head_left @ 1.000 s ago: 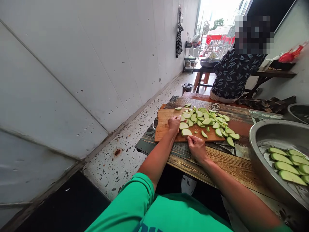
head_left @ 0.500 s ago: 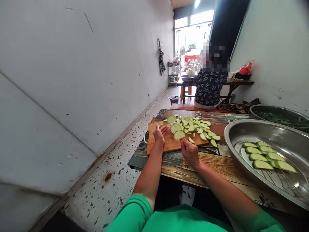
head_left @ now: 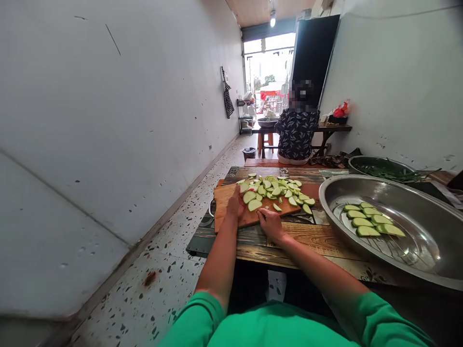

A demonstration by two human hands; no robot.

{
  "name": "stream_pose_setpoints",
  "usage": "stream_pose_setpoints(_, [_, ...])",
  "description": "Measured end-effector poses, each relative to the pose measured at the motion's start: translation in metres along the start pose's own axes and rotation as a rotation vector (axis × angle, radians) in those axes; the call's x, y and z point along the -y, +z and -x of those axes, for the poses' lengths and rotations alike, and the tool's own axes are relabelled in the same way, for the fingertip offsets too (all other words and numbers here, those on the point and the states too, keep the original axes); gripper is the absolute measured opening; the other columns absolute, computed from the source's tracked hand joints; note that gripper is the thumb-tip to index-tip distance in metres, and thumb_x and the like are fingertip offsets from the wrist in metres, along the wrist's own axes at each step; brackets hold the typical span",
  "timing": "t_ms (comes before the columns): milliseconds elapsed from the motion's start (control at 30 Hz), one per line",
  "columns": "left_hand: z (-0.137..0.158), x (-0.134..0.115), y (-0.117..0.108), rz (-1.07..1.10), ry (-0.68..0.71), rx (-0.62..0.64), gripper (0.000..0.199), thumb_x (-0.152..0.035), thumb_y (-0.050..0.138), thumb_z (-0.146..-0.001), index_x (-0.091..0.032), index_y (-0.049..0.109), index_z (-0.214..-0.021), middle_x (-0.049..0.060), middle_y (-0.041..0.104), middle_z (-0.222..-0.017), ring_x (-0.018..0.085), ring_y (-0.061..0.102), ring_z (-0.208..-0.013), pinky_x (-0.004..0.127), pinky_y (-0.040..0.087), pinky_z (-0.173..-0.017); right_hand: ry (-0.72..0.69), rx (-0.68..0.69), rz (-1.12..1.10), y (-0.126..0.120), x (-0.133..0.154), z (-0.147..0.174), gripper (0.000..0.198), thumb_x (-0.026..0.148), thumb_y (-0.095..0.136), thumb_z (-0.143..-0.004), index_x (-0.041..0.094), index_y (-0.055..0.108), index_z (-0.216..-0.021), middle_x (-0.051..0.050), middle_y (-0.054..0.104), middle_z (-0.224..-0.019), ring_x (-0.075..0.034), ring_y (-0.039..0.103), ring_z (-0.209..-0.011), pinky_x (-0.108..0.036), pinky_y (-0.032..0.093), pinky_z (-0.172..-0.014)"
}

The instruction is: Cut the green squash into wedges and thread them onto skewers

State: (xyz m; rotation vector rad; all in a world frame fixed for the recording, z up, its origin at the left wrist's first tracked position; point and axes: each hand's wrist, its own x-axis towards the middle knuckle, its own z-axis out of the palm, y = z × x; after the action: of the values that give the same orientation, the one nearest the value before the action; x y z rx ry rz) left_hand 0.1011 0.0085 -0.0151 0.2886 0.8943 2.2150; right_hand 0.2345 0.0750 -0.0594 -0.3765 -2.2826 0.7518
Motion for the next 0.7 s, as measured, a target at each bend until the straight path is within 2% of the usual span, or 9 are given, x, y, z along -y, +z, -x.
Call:
stream_pose_setpoints(133, [-0.002, 0.001, 0.001, 0.03, -0.139, 0.017, 0.032, -0.03, 0.041, -0.096, -0.013, 0.065, -0.109, 0.012, 0.072, -0.092, 0.023, 0.07, -0.09, 0.036, 0.056, -0.084, 0.065, -0.007, -0.048, 0.008, -0.006, -0.001, 0.033, 0.034, 0.042, -0.09, 0.019, 0.068, -0.076, -0.006, 0.07, -0.072, -0.017, 0.061, -0.065, -0.024, 0.041, -0.064])
stream_pose_setpoints(233, [-0.001, 0.002, 0.004, 0.029, -0.186, -0.047, 0.027, -0.028, 0.047, -0.094, -0.014, 0.065, -0.11, 0.013, 0.071, -0.097, 0.021, 0.071, -0.085, 0.034, 0.057, -0.081, 0.093, -0.028, -0.088, 0.006, -0.008, -0.004, 0.035, 0.037, 0.042, -0.091, 0.018, 0.07, -0.081, -0.007, 0.071, -0.075, -0.018, 0.062, -0.068, -0.025, 0.043, -0.066])
stream_pose_setpoints(300, [0.003, 0.006, 0.007, -0.014, -0.197, -0.083, 0.023, -0.026, 0.054, -0.091, -0.013, 0.065, -0.106, 0.013, 0.071, -0.096, 0.019, 0.071, -0.078, 0.032, 0.058, -0.077, 0.106, -0.049, -0.118, 0.003, -0.009, -0.006, 0.035, 0.037, 0.042, -0.091, 0.018, 0.071, -0.084, -0.007, 0.072, -0.079, -0.018, 0.064, -0.071, -0.026, 0.045, -0.068])
stream_pose_setpoints(400, [0.01, 0.013, 0.011, -0.15, -0.227, -0.061, 0.014, -0.022, 0.064, -0.085, -0.011, 0.066, -0.094, 0.01, 0.071, -0.088, 0.016, 0.069, -0.065, 0.031, 0.059, -0.069, 0.135, -0.083, -0.166, 0.001, -0.009, -0.009, 0.032, 0.035, 0.044, -0.091, 0.019, 0.071, -0.087, -0.008, 0.074, -0.084, -0.02, 0.066, -0.077, -0.028, 0.047, -0.072])
stream_pose_setpoints(500, [0.014, 0.015, 0.013, -0.214, -0.189, -0.08, 0.01, -0.02, 0.066, -0.083, -0.012, 0.066, -0.089, 0.008, 0.07, -0.084, 0.015, 0.068, -0.064, 0.03, 0.059, -0.069, 0.155, -0.099, -0.229, 0.002, -0.008, -0.01, 0.027, 0.034, 0.049, -0.088, 0.02, 0.072, -0.089, -0.007, 0.074, -0.088, -0.02, 0.067, -0.08, -0.029, 0.048, -0.074])
stream_pose_setpoints(633, [0.012, 0.007, 0.014, -0.173, -0.021, -0.211, 0.007, -0.02, 0.059, -0.088, -0.017, 0.064, -0.092, 0.007, 0.071, -0.092, 0.019, 0.07, -0.082, 0.035, 0.057, -0.081, 0.147, -0.009, -0.266, 0.006, -0.006, -0.008, 0.026, 0.032, 0.047, -0.09, 0.021, 0.07, -0.087, -0.005, 0.073, -0.081, -0.018, 0.065, -0.074, -0.026, 0.046, -0.069])
stream_pose_setpoints(700, [0.01, 0.004, 0.015, -0.173, 0.011, -0.266, 0.007, -0.018, 0.056, -0.089, -0.019, 0.063, -0.092, 0.006, 0.071, -0.093, 0.019, 0.069, -0.087, 0.036, 0.057, -0.083, 0.149, 0.024, -0.281, 0.007, -0.006, -0.007, 0.024, 0.028, 0.046, -0.089, 0.021, 0.069, -0.086, -0.005, 0.072, -0.079, -0.018, 0.064, -0.072, -0.026, 0.045, -0.066])
